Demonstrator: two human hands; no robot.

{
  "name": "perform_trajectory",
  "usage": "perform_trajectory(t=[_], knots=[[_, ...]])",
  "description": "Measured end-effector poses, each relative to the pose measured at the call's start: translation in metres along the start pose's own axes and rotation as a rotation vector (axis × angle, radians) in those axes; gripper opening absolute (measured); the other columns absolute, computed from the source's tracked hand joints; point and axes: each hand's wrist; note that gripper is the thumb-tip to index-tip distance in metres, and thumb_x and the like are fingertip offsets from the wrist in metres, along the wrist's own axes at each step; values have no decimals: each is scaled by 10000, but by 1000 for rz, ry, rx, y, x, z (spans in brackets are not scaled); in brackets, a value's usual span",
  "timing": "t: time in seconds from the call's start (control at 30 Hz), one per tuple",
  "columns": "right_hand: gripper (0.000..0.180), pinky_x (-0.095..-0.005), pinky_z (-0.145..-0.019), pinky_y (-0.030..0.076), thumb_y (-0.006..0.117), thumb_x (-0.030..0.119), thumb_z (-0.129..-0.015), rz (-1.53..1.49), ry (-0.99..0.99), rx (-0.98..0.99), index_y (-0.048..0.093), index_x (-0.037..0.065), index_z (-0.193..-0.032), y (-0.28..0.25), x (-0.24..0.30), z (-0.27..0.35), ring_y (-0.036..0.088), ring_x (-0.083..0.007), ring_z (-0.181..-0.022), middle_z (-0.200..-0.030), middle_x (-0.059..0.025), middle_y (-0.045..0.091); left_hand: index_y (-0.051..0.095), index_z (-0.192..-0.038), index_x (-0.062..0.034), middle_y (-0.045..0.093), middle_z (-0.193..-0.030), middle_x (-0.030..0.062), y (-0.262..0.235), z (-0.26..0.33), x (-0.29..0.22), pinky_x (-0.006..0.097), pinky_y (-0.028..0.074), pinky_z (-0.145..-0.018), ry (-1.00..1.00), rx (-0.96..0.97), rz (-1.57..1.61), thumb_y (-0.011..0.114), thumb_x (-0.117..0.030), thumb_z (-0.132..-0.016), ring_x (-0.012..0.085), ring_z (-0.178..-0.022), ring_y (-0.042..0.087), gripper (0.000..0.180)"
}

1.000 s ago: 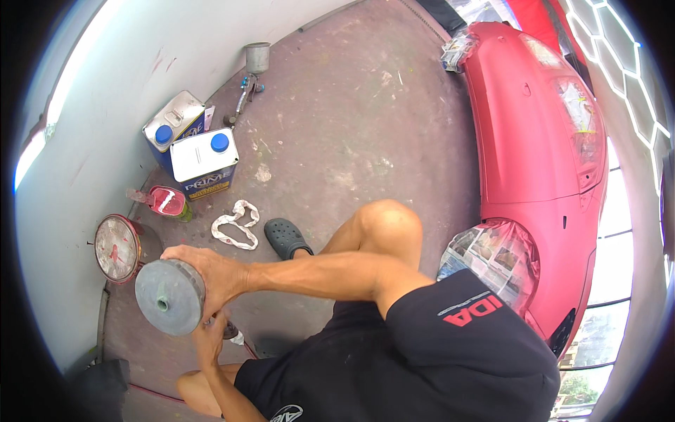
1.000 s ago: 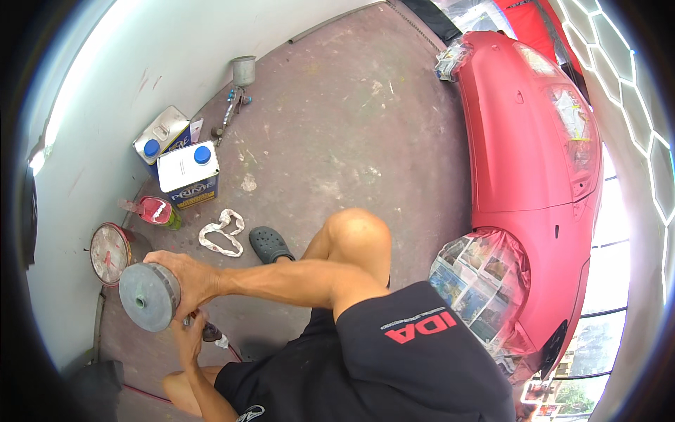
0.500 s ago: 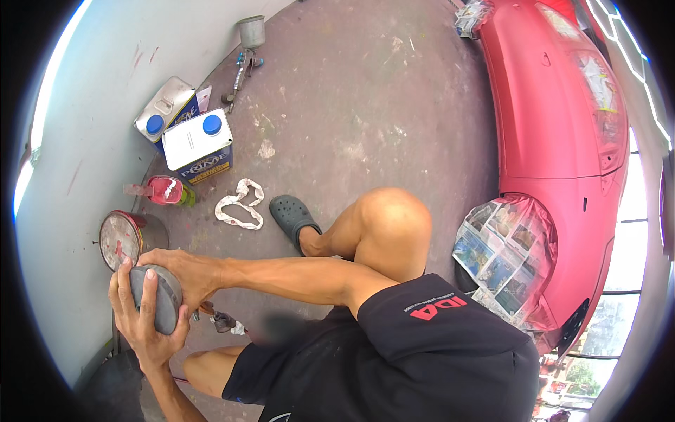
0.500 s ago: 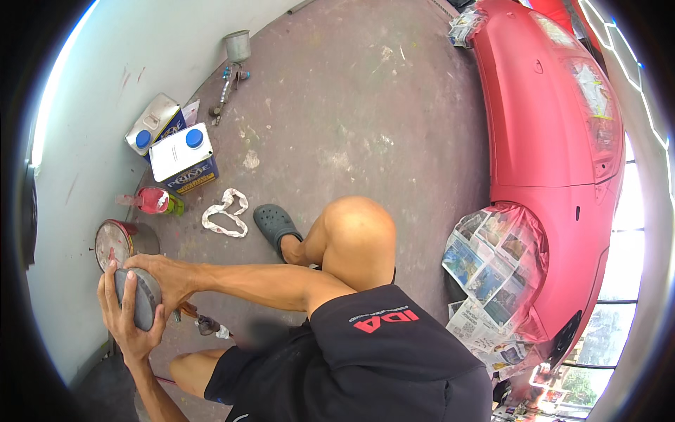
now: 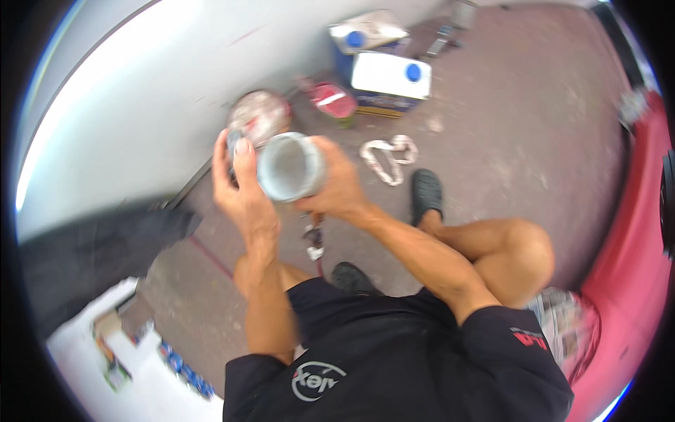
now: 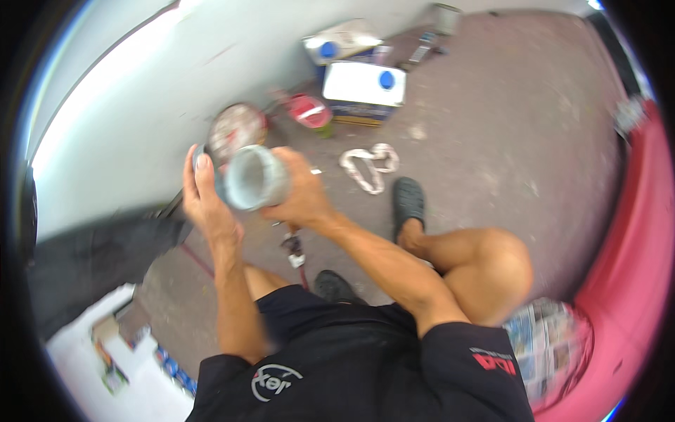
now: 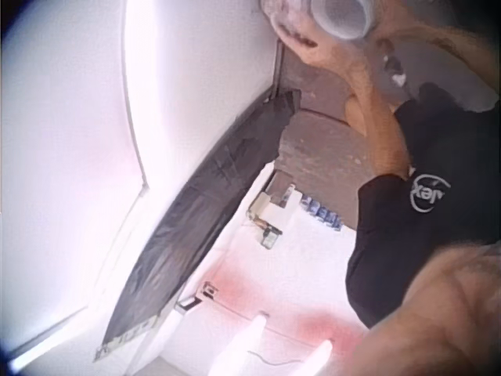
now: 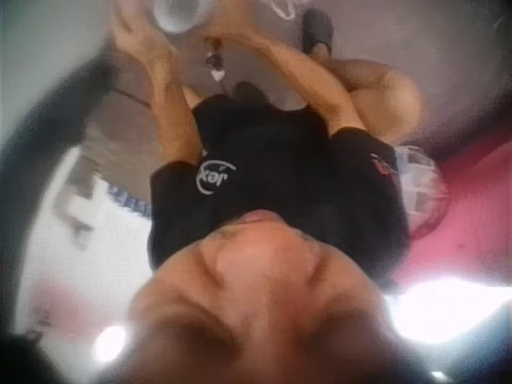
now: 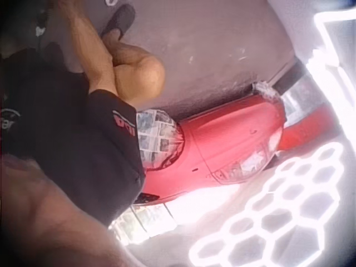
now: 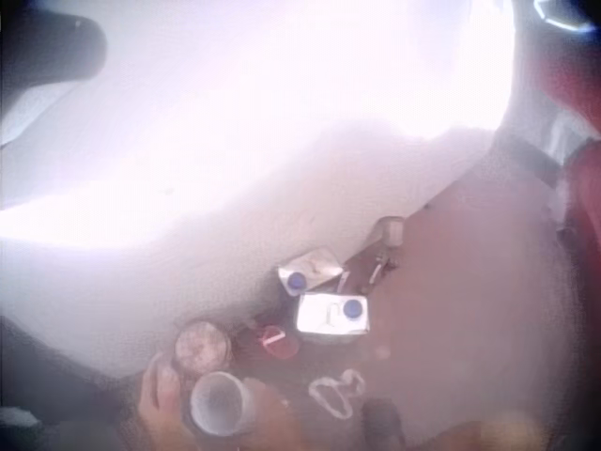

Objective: The person sits on the floor and pours a liquid from a blue can into a small container of red paint. They stir the mixture with a stick, then pour the red paint through a paper funnel into a spray gun cup. Finally, they wipe the cup with a cloth.

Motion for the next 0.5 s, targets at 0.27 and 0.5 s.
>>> perform_trajectory(t=[0.27, 0.5], knots=[[1168, -416, -1061, 568, 1054, 237, -518, -122, -100, 138, 480, 76, -1522, -21, -21, 1, 697, -281, -1263, -1392, -136, 672, 598, -1400, -20, 644, -1382, 239, -56, -54, 77, 768, 554, -1007, -516, 79, 852, 536, -689, -1048, 538, -1286, 644, 759], [1223, -413, -1080, 558, 1068, 271, -512, -152, -59, 184, 446, 44, -1540, -36, -31, 4, 696, -263, -1263, -1384, -135, 686, 476, -1530, -21, 629, -1408, 236, -33, -75, 126, 551, 659, -913, -572, 5, 413, 355, -668, -1135, 423, -1202, 712, 767]])
Point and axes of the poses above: each hand's wrist, its own z-axis away from the middle knuckle, its own y-axis out of the palm, x = y × z
